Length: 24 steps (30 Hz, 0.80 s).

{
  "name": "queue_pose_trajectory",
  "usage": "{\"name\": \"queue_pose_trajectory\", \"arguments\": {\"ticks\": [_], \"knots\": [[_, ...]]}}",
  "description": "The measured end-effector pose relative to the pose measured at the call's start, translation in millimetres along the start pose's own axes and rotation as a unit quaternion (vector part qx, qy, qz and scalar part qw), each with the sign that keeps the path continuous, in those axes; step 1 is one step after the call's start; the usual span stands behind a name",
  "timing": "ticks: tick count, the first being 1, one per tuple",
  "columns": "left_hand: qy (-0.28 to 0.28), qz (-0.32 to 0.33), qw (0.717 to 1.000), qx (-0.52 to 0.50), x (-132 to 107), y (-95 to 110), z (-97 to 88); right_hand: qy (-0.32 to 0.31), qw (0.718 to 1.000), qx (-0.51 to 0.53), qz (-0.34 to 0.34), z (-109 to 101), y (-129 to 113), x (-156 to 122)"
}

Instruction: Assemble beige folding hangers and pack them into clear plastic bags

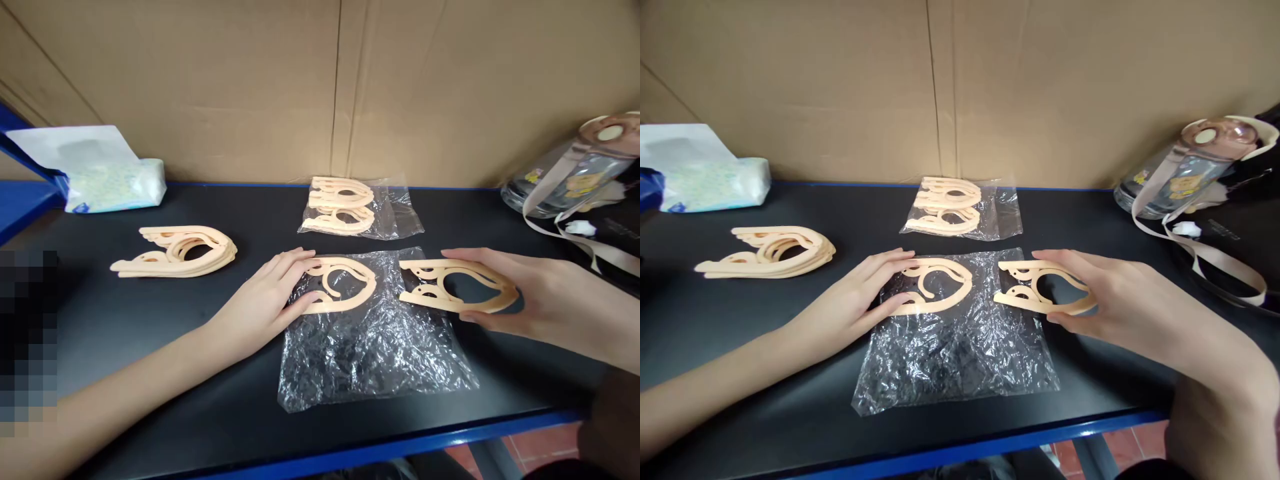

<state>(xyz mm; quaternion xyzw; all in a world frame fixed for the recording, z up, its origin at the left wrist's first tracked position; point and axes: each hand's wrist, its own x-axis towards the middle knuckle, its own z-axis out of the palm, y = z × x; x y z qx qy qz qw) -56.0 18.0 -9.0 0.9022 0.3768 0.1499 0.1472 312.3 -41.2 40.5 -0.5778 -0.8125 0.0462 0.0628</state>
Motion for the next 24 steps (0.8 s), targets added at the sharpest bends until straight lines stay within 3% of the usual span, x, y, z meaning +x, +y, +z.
{"name": "queue_pose_trajectory", "arguments": {"ticks": [5, 12, 18, 21, 24], "knots": [[-0.001, 0.003, 0.999, 0.045, 0, -7, 0.6, 0.017, 0.998, -0.051, -0.037, 2, -4, -3], [0.002, -0.004, 0.998, 0.055, 0, -11, 2.8, -0.014, 0.997, -0.054, -0.045, 8, -9, -3], [-0.003, -0.012, 0.999, 0.043, 1, -9, 0.7, 0.054, 0.992, -0.106, -0.052, 5, -22, 5], [0.004, -0.011, 0.999, 0.043, 1, -9, 0.5, 0.040, 0.992, -0.079, -0.089, 7, -29, 8], [0.004, -0.010, 0.999, 0.042, 1, -9, 0.7, 0.008, 0.995, -0.059, -0.078, 12, -32, 8]]}}
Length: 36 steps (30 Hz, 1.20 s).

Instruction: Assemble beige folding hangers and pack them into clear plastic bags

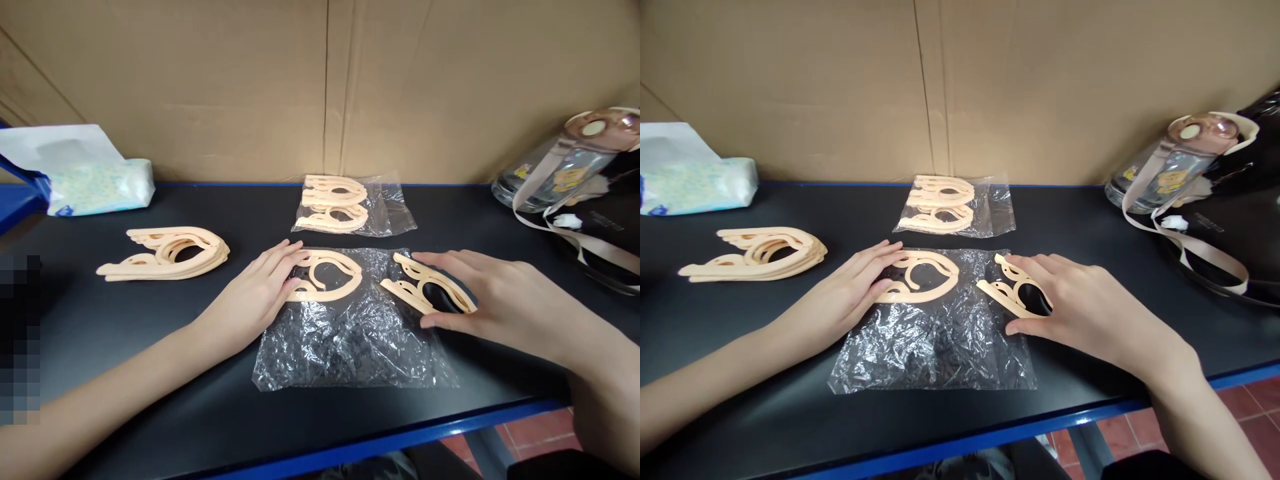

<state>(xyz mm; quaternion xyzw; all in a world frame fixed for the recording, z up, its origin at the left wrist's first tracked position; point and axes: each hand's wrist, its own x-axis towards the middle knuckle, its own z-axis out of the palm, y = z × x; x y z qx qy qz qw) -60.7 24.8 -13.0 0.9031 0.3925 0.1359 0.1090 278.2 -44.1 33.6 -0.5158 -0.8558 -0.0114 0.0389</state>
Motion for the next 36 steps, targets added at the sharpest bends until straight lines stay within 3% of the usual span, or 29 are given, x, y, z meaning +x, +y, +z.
{"name": "queue_pose_trajectory", "arguments": {"ticks": [4, 7, 12, 19, 23, 29, 36], "knots": [[-0.002, -0.002, 1.000, -0.002, 0, 1, -0.8, -0.046, 0.998, 0.014, 0.035, 7, 0, -3], [0.000, -0.002, 1.000, -0.003, 1, 1, -1.6, -0.043, 0.998, 0.019, 0.045, 7, 3, -5], [0.008, 0.005, 1.000, 0.008, 0, -1, 1.1, 0.031, 0.999, -0.038, 0.001, -1, 13, -6], [0.030, 0.018, 0.999, 0.011, -3, -4, 4.8, -0.013, 0.993, 0.082, -0.084, -6, -11, 2], [0.018, 0.033, 0.999, 0.006, -2, 2, 1.3, 0.030, 0.987, 0.126, -0.093, 3, -25, 12], [0.009, 0.091, 0.996, -0.009, -4, 9, 0.4, 0.044, 0.982, 0.136, -0.127, 21, -27, 22], [0.003, 0.080, 0.997, -0.020, -3, 10, -0.3, 0.003, 0.996, 0.063, -0.066, 14, -15, 11]]}}
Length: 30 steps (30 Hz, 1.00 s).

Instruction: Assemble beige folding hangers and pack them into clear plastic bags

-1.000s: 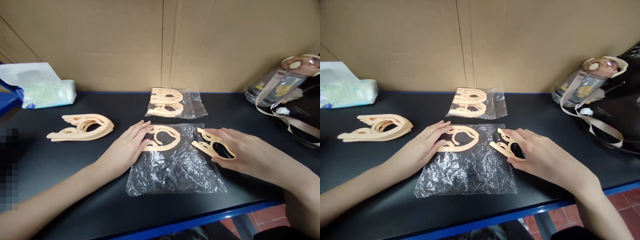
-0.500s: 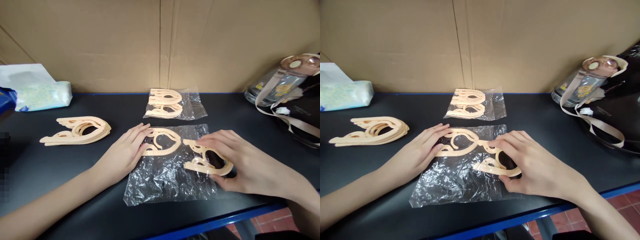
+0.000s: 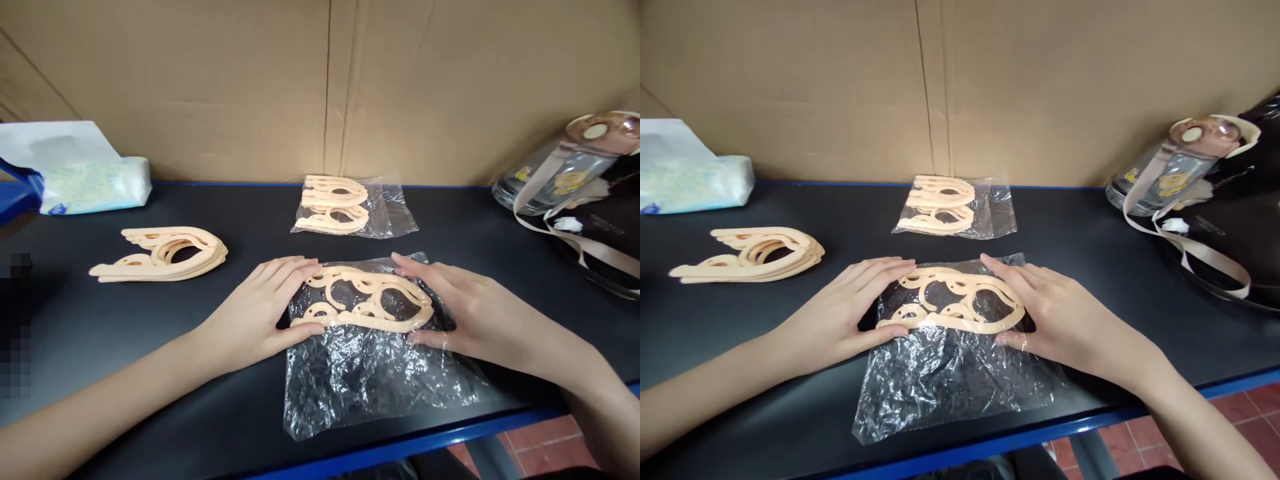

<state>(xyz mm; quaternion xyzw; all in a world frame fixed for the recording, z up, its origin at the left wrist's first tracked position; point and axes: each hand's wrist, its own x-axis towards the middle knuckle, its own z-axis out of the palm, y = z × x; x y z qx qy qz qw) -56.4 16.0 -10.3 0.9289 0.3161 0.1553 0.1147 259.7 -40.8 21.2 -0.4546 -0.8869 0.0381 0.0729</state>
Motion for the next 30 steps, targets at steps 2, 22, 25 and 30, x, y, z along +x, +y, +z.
{"name": "queue_pose_trajectory", "arguments": {"ticks": [2, 22, 25, 30], "knots": [[-0.008, -0.005, 1.000, -0.011, 0, 0, -0.8, -0.008, 1.000, 0.014, 0.013, 0, 0, -1], [-0.009, 0.044, 0.999, -0.018, 0, 0, -3.2, 0.070, 0.881, 0.461, 0.088, 32, 2, 31], [-0.016, 0.044, 0.998, -0.033, 1, 0, -4.2, 0.081, 0.898, 0.427, 0.066, 35, -2, 33], [-0.030, 0.050, 0.996, -0.060, 0, 0, -4.7, 0.104, 0.943, 0.317, 0.013, 38, -6, 32]]}}
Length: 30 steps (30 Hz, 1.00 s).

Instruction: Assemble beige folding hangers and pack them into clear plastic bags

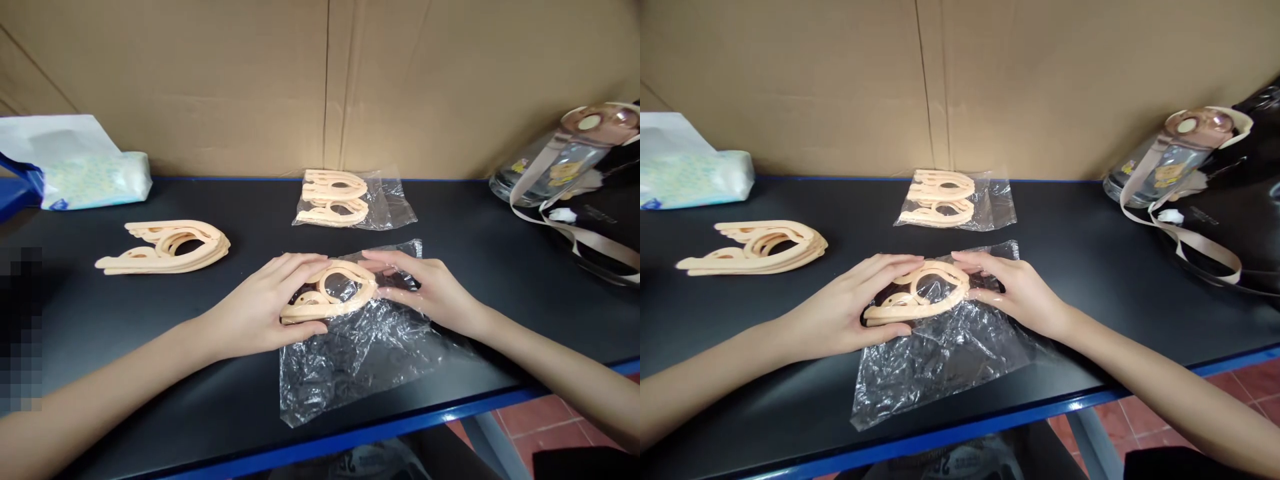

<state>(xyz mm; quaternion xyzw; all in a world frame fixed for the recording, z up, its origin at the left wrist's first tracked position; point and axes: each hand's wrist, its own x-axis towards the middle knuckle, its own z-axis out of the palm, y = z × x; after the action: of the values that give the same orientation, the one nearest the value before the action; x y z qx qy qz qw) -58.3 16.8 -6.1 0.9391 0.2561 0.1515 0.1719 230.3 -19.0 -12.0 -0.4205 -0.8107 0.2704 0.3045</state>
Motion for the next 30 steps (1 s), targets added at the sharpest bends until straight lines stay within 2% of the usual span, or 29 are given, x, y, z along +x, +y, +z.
{"name": "queue_pose_trajectory", "arguments": {"ticks": [7, 10, 16, 21, 27, 30], "knots": [[0.002, -0.014, 0.999, -0.045, 2, 0, -1.3, 0.032, 0.998, -0.048, 0.019, 0, -3, 0], [0.014, -0.015, 0.999, -0.043, 3, 0, -0.6, 0.039, 0.997, -0.062, 0.003, 1, -2, 0], [0.042, -0.004, 0.999, -0.012, 3, 2, 2.4, 0.039, 0.993, -0.103, -0.033, 2, 1, -1], [0.013, 0.013, 1.000, 0.017, 2, -1, 0.6, 0.058, 0.977, -0.197, -0.063, 6, -1, -4], [0.013, 0.017, 0.999, 0.049, 1, -3, 3.5, 0.088, 0.968, -0.229, -0.045, 11, -7, -4], [0.029, 0.027, 0.993, 0.109, 3, 0, -5.9, 0.096, 0.972, -0.211, -0.034, 5, -5, -3]]}}
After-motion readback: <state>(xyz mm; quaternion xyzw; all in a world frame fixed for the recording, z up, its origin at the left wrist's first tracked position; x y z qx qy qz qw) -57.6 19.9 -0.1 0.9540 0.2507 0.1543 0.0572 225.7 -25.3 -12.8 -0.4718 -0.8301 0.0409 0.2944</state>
